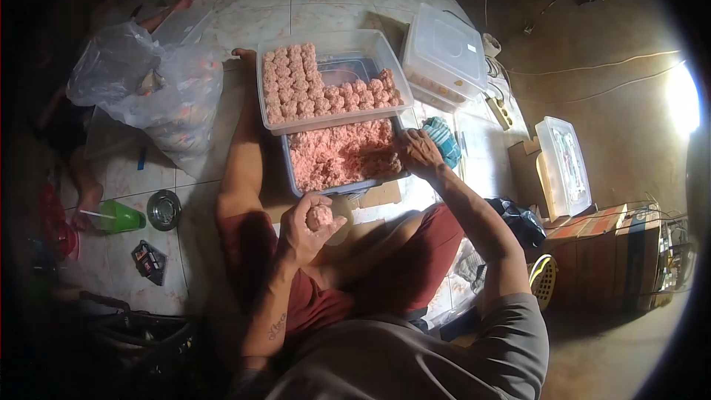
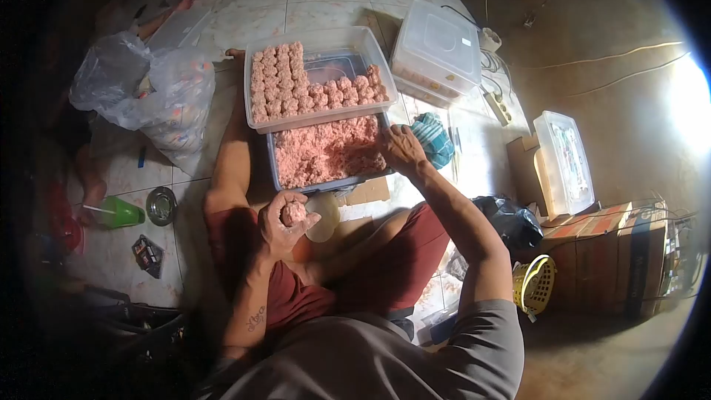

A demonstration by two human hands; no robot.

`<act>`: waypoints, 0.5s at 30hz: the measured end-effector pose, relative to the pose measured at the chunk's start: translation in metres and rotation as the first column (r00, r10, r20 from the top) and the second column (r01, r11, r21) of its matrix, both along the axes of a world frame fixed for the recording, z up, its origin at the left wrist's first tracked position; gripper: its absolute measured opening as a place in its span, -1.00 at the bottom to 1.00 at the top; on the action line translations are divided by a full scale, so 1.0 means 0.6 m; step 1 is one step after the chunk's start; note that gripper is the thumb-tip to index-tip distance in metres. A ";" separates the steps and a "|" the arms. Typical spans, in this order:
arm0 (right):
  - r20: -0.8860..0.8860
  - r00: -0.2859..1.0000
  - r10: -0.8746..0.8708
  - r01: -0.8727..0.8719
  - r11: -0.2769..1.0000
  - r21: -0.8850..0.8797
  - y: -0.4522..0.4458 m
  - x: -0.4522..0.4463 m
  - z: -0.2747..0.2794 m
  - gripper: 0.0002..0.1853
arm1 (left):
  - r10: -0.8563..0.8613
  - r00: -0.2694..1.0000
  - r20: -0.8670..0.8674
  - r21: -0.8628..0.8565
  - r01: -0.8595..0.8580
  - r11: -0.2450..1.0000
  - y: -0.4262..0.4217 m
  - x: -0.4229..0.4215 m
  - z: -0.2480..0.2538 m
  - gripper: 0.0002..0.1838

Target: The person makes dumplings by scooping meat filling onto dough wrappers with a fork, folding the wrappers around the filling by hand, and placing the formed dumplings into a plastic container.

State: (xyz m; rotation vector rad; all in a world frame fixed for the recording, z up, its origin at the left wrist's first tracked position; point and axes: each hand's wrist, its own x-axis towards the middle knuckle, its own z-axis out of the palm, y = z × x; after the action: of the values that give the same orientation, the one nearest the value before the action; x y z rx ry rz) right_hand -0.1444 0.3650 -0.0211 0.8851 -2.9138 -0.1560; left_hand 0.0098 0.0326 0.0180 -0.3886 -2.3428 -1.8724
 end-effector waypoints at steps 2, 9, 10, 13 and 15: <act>-0.110 0.993 0.051 -0.057 0.997 -0.050 0.003 -0.005 -0.002 -0.82 | -0.002 0.963 0.269 -0.024 0.009 1.000 -0.004 0.012 -0.028 -0.61; 0.001 1.000 0.008 -0.007 0.953 -0.303 -0.075 0.065 0.111 -0.74 | 0.005 0.985 0.170 0.028 -0.009 1.000 -0.006 0.032 -0.126 -0.58; -0.047 0.997 0.057 -0.071 0.928 -0.367 -0.108 0.084 0.123 -0.77 | 0.020 0.984 0.178 0.024 -0.025 0.999 -0.008 0.030 -0.123 -0.58; 0.044 0.998 0.039 -0.020 0.925 -0.380 -0.194 0.102 0.113 -0.73 | -0.035 0.943 0.331 -0.135 0.084 0.987 -0.009 0.022 -0.119 -0.61; 0.305 0.948 -0.097 0.218 0.893 -0.394 -0.259 0.101 0.116 -0.74 | -0.086 0.959 0.271 -0.117 0.121 0.986 -0.010 0.019 -0.142 -0.62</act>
State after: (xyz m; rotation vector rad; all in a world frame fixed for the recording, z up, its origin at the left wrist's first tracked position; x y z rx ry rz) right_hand -0.0839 0.2095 0.0487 0.6352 -3.0764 0.6226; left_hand 0.0209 0.0269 -0.0673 -0.2942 -2.6801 -1.9276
